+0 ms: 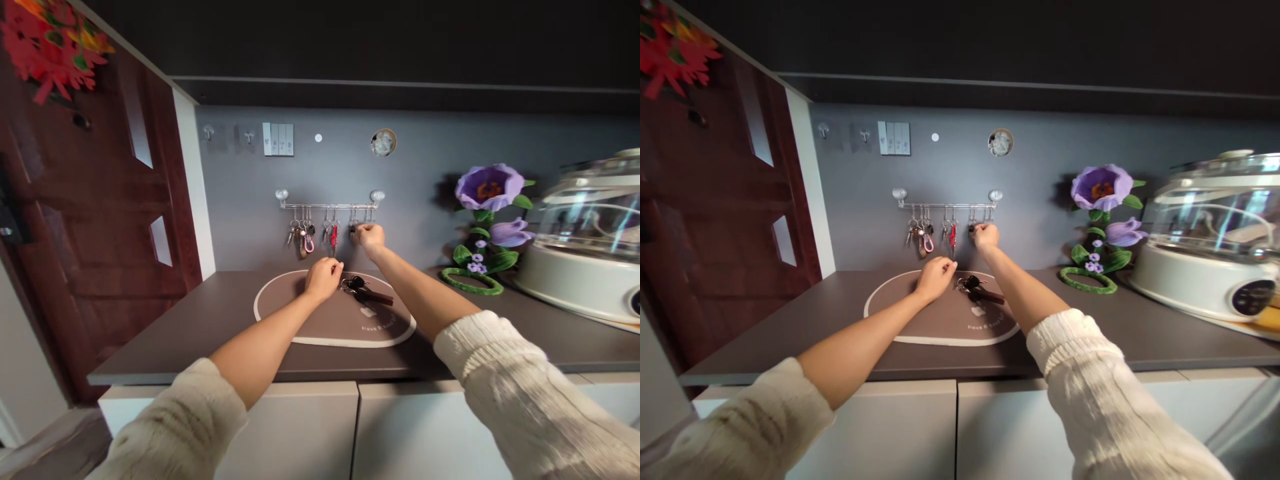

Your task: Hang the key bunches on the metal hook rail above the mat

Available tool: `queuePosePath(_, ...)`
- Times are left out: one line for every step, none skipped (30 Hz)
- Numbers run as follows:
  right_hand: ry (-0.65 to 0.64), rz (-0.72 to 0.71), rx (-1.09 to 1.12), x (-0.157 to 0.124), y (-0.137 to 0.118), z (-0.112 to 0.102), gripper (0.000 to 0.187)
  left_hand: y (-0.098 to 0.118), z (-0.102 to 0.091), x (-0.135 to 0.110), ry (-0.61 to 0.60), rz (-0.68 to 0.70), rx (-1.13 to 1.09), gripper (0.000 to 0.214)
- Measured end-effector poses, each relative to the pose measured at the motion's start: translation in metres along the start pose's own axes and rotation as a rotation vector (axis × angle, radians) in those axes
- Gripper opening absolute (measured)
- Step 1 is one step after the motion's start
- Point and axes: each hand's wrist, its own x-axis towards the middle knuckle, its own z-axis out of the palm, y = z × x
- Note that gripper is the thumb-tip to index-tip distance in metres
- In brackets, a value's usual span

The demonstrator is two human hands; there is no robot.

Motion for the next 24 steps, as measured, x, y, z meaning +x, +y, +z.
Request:
queuePosePath(-0.009, 0.005, 0.007, -0.004, 0.000, -0.002, 0.010, 0.000, 0.000, 0.000, -0.004, -0.003, -0.006, 0.025)
queuePosePath(-0.027, 0.006, 0.022, -0.008, -0.001, -0.005, 0.010, -0.001, 0.000, 0.000, -0.008, -0.003, -0.010, 0.025)
queuePosePath(-0.051, 0.009, 0.042, -0.013, -0.001, -0.008, 0.010, -0.002, 0.000, 0.000, -0.016, -0.002, -0.012, 0.024)
queuePosePath(-0.082, 0.006, 0.068, -0.018, -0.002, -0.011, 0.010, -0.003, 0.000, 0.000, -0.027, 0.002, -0.012, 0.023)
queuePosePath(-0.108, 0.002, 0.097, -0.024, -0.003, -0.014, 0.010, -0.004, 0.000, 0.000, -0.039, 0.007, -0.011, 0.022)
queuePosePath(-0.133, 0.004, 0.121, -0.030, -0.004, -0.017, 0.009, -0.004, 0.001, 0.000, -0.052, 0.010, -0.010, 0.021)
queuePosePath(-0.157, 0.005, 0.139, -0.036, -0.004, -0.020, 0.008, -0.005, 0.001, 0.000, -0.063, 0.010, -0.007, 0.020)
queuePosePath(-0.180, 0.007, 0.148, -0.041, -0.003, -0.024, 0.008, -0.006, 0.001, 0.000, -0.074, 0.007, -0.005, 0.018)
queuePosePath(-0.204, 0.003, 0.149, -0.046, -0.001, -0.027, 0.007, -0.007, 0.001, 0.000, -0.085, 0.003, -0.004, 0.017)
queuePosePath(-0.227, -0.007, 0.141, -0.050, 0.001, -0.031, 0.008, -0.008, 0.002, -0.001, -0.095, -0.001, -0.003, 0.016)
queuePosePath(-0.250, -0.023, 0.129, -0.054, 0.004, -0.035, 0.009, -0.008, 0.002, -0.001, -0.105, -0.002, -0.003, 0.015)
queuePosePath(-0.270, -0.045, 0.116, -0.058, 0.008, -0.039, 0.012, -0.009, 0.002, -0.002, -0.116, -0.001, -0.003, 0.015)
queuePosePath(-0.286, -0.069, 0.101, -0.061, 0.013, -0.042, 0.014, -0.009, 0.002, -0.002, -0.125, -0.001, -0.002, 0.015)
queuePosePath(-0.297, -0.091, 0.083, -0.064, 0.019, -0.046, 0.016, -0.010, 0.002, -0.003, -0.135, 0.000, 0.002, 0.015)
queuePosePath(-0.304, -0.112, 0.059, -0.066, 0.024, -0.049, 0.017, -0.010, 0.002, -0.003, -0.146, -0.003, 0.009, 0.015)
queuePosePath(-0.310, -0.132, 0.025, -0.068, 0.029, -0.052, 0.017, -0.011, 0.003, -0.003, -0.156, -0.005, 0.021, 0.015)
queuePosePath(-0.315, -0.154, -0.022, -0.070, 0.034, -0.054, 0.018, -0.012, 0.003, -0.003, -0.166, -0.006, 0.032, 0.015)
queuePosePath(-0.321, -0.177, -0.080, -0.072, 0.038, -0.056, 0.018, -0.012, 0.003, -0.003, -0.175, -0.006, 0.044, 0.015)
queuePosePath(-0.328, -0.204, -0.145, -0.074, 0.040, -0.057, 0.018, -0.013, 0.004, -0.003, -0.182, -0.004, 0.054, 0.015)
queuePosePath(-0.337, -0.233, -0.210, -0.076, 0.041, -0.058, 0.017, -0.013, 0.004, -0.002, -0.188, -0.001, 0.062, 0.015)
queuePosePath(-0.348, -0.261, -0.272, -0.077, 0.041, -0.059, 0.017, -0.013, 0.004, -0.002, -0.193, 0.003, 0.069, 0.015)
queuePosePath(-0.360, -0.290, -0.329, -0.079, 0.040, -0.059, 0.016, -0.013, 0.005, -0.002, -0.198, 0.004, 0.077, 0.015)
queuePosePath(-0.373, -0.320, -0.378, -0.080, 0.039, -0.059, 0.016, -0.013, 0.005, -0.002, -0.204, 0.004, 0.086, 0.015)
queuePosePath(-0.387, -0.351, -0.421, -0.081, 0.037, -0.059, 0.016, -0.013, 0.005, -0.002, -0.209, 0.002, 0.097, 0.015)
